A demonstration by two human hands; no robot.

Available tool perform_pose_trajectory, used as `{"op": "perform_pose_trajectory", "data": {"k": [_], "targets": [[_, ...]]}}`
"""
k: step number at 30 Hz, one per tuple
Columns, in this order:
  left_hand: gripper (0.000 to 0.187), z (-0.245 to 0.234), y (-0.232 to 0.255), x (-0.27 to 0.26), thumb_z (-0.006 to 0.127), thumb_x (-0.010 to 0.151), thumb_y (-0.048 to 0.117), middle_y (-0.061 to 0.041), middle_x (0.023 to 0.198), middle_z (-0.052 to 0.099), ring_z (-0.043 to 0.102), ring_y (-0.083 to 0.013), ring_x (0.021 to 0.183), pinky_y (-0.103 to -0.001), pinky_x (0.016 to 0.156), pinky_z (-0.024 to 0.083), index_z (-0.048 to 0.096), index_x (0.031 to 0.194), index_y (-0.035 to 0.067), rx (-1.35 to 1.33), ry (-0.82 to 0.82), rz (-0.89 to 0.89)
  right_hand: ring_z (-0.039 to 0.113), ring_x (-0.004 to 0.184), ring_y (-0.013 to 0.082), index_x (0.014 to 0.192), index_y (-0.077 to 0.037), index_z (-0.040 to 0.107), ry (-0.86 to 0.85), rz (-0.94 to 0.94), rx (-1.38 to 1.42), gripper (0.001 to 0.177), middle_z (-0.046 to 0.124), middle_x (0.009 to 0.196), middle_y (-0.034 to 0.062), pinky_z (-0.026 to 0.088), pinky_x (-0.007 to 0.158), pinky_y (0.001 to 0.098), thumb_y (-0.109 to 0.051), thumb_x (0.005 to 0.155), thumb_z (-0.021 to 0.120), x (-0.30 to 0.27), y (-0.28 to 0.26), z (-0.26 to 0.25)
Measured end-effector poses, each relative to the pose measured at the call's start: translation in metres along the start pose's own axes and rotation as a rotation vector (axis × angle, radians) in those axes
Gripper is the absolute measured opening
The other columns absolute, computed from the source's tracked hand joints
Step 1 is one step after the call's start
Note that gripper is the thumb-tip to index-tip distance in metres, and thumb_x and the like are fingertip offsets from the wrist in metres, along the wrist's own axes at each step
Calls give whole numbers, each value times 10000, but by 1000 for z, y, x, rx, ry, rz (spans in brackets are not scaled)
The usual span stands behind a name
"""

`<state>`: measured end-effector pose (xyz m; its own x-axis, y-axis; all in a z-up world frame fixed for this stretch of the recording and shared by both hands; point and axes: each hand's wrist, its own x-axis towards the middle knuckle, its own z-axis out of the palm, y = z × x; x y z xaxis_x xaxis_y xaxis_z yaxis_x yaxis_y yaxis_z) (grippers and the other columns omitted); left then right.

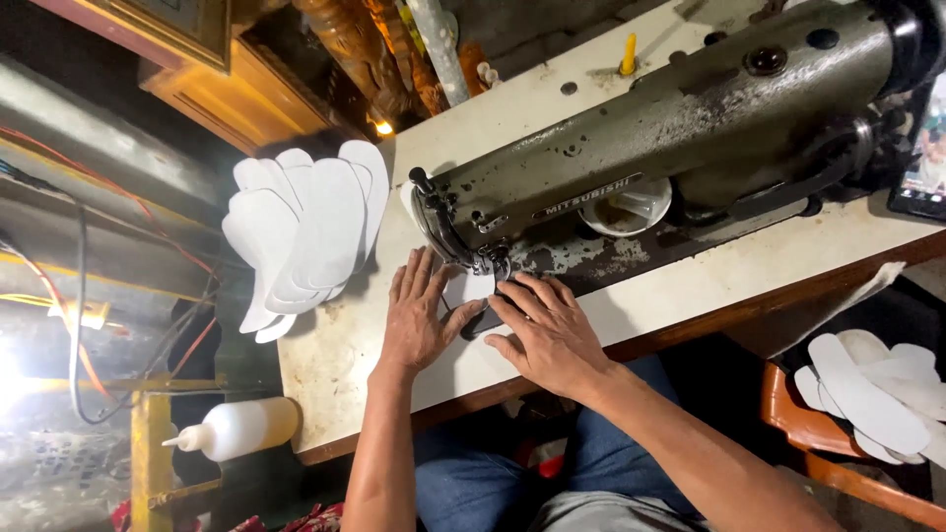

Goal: Stitching the edges of white shoe insole components using an industrial sewing machine

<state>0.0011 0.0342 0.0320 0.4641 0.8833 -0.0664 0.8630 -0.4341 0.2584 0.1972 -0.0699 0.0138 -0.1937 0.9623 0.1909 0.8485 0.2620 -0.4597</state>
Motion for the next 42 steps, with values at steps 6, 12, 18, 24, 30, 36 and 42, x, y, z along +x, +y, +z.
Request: {"op": "perform_pose_trajectory", "data": {"k": [6, 12, 18, 24, 30, 36, 42], "targets": [[868, 5, -1, 3, 377, 890, 853, -24, 1691, 306, 196, -207, 1585, -450, 1312, 117, 473, 1503, 245, 35, -16, -4, 427, 1442, 326, 1425, -131, 608, 115, -32, -89, 526, 592, 1406, 128, 309, 1166, 535, -485, 1067, 453, -4, -3, 9], [782, 4, -6, 3, 272, 976, 766, -29, 1687, 315, 197, -220, 1585, -453, 1313, 101, 474, 1517, 237, 46, -40, 0, 433, 1439, 312, 1416, -144, 614, 147, -37, -96, 535, 595, 1405, 108, 326, 1153, 524, -506, 1056, 454, -4, -3, 8], [769, 4, 0, -1, 322, 965, 768, -52, 1682, 318, 187, -242, 1586, -469, 1306, 112, 483, 1510, 249, 42, 11, -7, 435, 1437, 315, 1417, -147, 610, 180, -50, -100, 527, 595, 1387, 116, 331, 1152, 517, -498, 1050, 468, -4, -3, 9], [728, 9, 5, -3, 364, 978, 739, -53, 1674, 330, 211, -236, 1578, -474, 1305, 120, 492, 1478, 226, 25, 50, 8, 428, 1441, 318, 1416, -147, 607, 176, -52, -102, 526, 586, 1394, 120, 329, 1155, 522, -497, 1047, 472, -3, -1, 11], [714, 19, -3, -1, 369, 985, 734, -39, 1635, 400, 274, -213, 1560, -460, 1305, 149, 509, 1474, 234, 43, 90, 11, 423, 1438, 312, 1426, -162, 596, 97, -5, -93, 539, 583, 1392, 113, 319, 1145, 532, -517, 1054, 435, 1, -4, 9], [651, 17, 3, -6, 400, 1009, 686, -66, 1591, 451, 316, -239, 1540, -490, 1284, 187, 559, 1455, 239, 54, 150, -5, 466, 1381, 302, 1389, -149, 629, 148, -1, -111, 517, 606, 1316, 106, 362, 1112, 508, -506, 1055, 459, 7, -2, 14], [601, 30, 1, -13, 411, 1021, 654, -84, 1529, 511, 397, -274, 1497, -534, 1259, 207, 567, 1479, 298, 82, 236, -26, 472, 1370, 288, 1375, -166, 653, 181, -5, -119, 487, 612, 1302, 82, 372, 1099, 501, -478, 1037, 495, 7, -3, 12]]}}
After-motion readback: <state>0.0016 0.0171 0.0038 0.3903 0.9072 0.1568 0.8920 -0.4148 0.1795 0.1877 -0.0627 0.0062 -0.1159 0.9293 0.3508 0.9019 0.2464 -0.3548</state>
